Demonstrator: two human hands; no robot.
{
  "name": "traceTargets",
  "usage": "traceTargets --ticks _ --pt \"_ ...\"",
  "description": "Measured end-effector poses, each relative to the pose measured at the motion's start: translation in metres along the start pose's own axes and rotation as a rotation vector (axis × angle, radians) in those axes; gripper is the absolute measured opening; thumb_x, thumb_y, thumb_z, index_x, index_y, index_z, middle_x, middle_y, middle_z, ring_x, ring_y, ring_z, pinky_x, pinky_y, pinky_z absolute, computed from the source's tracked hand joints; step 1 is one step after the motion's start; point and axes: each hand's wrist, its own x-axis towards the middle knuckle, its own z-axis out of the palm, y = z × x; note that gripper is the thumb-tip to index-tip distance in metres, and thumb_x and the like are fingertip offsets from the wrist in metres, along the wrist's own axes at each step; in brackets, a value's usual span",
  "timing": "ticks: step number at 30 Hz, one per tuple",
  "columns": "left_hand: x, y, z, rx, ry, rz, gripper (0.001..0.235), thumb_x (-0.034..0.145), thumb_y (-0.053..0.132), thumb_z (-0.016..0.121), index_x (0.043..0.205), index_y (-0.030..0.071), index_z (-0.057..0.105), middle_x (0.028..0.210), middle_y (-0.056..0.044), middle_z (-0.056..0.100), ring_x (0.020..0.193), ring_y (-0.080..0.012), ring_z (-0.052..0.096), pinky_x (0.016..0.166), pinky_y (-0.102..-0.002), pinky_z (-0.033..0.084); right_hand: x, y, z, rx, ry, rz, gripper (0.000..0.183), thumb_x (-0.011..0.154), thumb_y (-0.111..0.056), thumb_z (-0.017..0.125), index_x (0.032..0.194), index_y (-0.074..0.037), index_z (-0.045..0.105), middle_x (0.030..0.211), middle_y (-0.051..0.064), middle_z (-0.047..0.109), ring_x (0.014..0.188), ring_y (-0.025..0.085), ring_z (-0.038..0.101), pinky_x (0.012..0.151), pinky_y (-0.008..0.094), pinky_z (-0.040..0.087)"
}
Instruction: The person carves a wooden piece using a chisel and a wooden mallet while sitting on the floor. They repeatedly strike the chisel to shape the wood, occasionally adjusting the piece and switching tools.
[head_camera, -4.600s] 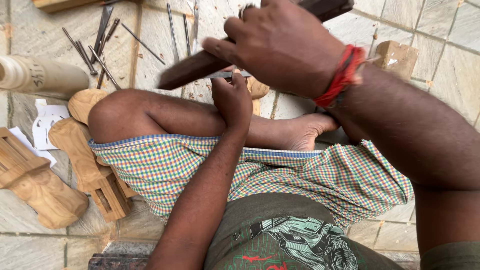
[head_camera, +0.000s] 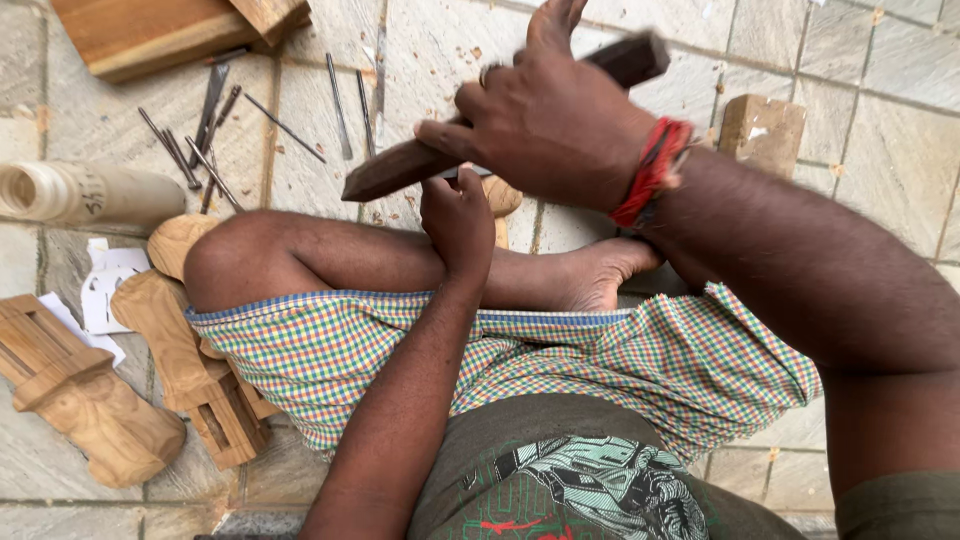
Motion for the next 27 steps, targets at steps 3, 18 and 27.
traceTargets --ticks 3,18,27 --pt "-0.005 -0.007 0.001 -0.042 0.025 -0.002 0.032 0.096 0.028 0.059 0.103 -0.002 0.065 0.098 -0.021 0.075 0.095 -0.0379 0.073 0.086 -0.049 0.055 -0.007 0.003 0.003 0.131 0.078 -0.007 0.051 0.106 -0.031 0.049 0.157 -0.031 0.052 0.097 0.001 0.068 0.081 0.023 0.072 0.083 0.068 0.043" --pt "-0.006 -0.004 0.006 -0.049 0.036 0.058 0.032 0.096 0.028 0.055 0.103 -0.002 0.065 0.098 -0.023 0.075 0.094 -0.0394 0.073 0.083 -0.05 0.055 -0.008 0.005 -0.002 0.224 0.106 0.002 0.053 0.106 -0.027 0.048 0.158 -0.033 0.051 0.095 0.0 0.067 0.079 0.02 0.071 0.094 0.064 0.045" --pt "-0.01 -0.007 0.009 -0.095 0.045 -0.004 0.035 0.095 0.029 0.056 0.102 -0.003 0.069 0.096 -0.023 0.075 0.092 -0.0392 0.074 0.083 -0.049 0.056 -0.016 0.005 0.0 0.16 0.082 0.001 0.049 0.107 -0.029 0.048 0.156 -0.036 0.051 0.095 -0.002 0.068 0.081 0.018 0.072 0.092 0.062 0.043"
